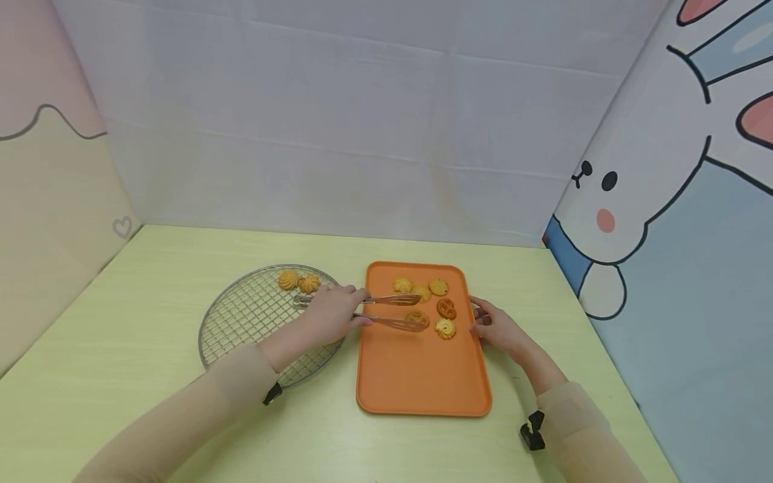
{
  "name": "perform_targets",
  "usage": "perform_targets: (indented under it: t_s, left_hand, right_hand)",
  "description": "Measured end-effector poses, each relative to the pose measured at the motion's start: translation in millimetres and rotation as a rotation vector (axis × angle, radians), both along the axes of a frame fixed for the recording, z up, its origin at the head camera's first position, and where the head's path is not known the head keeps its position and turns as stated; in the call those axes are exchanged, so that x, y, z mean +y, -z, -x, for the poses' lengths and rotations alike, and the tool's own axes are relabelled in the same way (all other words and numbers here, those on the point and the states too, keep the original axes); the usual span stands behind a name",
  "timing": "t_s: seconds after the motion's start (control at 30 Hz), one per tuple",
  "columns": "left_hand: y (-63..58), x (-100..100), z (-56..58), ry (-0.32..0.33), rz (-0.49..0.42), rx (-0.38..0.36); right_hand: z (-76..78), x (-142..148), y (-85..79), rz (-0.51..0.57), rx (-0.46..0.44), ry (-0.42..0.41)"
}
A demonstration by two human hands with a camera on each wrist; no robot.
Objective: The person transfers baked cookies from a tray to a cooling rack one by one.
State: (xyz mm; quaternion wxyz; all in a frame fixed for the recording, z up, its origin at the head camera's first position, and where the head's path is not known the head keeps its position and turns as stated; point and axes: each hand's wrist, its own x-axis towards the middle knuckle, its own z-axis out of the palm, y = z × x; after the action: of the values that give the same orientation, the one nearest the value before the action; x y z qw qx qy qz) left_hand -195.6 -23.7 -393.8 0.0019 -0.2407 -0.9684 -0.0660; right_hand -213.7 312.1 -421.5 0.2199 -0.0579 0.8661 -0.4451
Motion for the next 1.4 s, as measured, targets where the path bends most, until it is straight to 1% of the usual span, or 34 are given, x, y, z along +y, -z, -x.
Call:
perform_targets:
  t_s: [0.27,0.53,1.0,1.2,1.4]
  left_hand:
    - [-0.8,5.8,7.4,0.007,0.019,-0.077]
    - [3.5,7.8,13.2,0.019,0.012,-0.116]
    - [0.3,9.1,15.7,0.052,0.026,-0.11]
    - [1.4,9.3,17.5,0.064,0.026,-0.09]
    - [2.6,10.0,18.4,0.064,0.043,-0.091]
  right_hand:
    - [-2.0,-0.2,-0.7,0.006,-0.004,0.004]
    - [-1.8,0.1,0.5,0.02,-0.005,0.0]
    - [-2.0,0.2,0.5,0.017,-0.003,0.004]
    - [-1.7,1.0,0.4,0.011,-0.002,0.002]
    - [-1.5,1.0,-0.6,0.018,-0.006,0.0]
